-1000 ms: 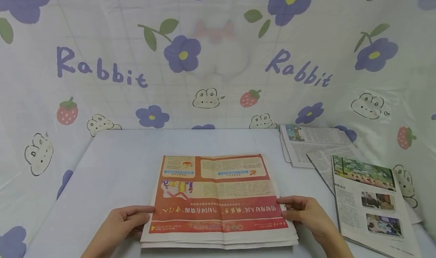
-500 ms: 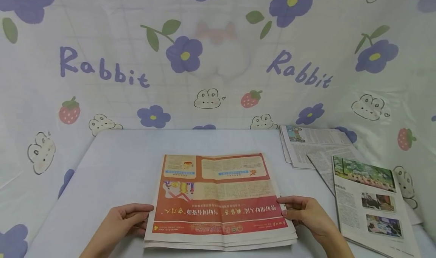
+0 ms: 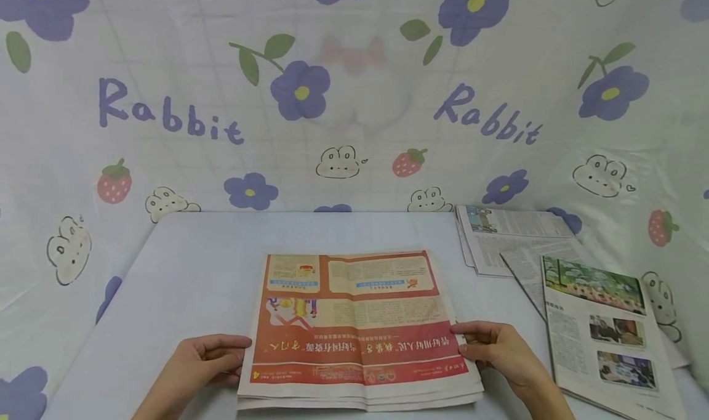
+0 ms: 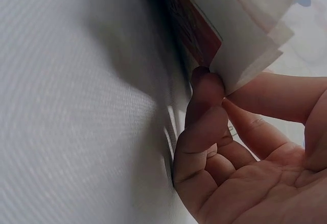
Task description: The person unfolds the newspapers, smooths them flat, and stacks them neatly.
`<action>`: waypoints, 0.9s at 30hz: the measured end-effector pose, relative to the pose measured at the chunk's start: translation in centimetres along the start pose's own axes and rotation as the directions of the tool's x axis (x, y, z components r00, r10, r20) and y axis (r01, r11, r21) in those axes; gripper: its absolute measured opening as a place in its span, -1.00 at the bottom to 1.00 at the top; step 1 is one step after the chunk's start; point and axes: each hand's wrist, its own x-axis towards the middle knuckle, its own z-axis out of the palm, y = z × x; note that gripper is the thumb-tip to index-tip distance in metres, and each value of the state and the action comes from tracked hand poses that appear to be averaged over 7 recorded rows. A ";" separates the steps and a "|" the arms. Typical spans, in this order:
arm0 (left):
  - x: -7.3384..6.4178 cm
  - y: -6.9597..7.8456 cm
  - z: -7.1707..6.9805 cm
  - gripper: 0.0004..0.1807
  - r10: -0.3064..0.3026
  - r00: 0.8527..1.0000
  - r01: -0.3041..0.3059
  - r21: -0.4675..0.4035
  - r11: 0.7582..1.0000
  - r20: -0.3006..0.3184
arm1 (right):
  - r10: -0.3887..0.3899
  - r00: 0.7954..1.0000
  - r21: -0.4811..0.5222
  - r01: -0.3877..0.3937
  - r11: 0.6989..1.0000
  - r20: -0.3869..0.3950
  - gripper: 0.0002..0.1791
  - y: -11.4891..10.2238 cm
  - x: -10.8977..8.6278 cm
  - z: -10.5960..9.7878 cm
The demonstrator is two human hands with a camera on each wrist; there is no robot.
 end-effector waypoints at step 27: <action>0.2 -0.1 0.7 -0.67 0.127 0.982 -0.146 0.146 0.978 0.137 | -0.039 0.997 -0.005 0.040 0.999 0.060 -0.56 -0.1 -0.1 -0.2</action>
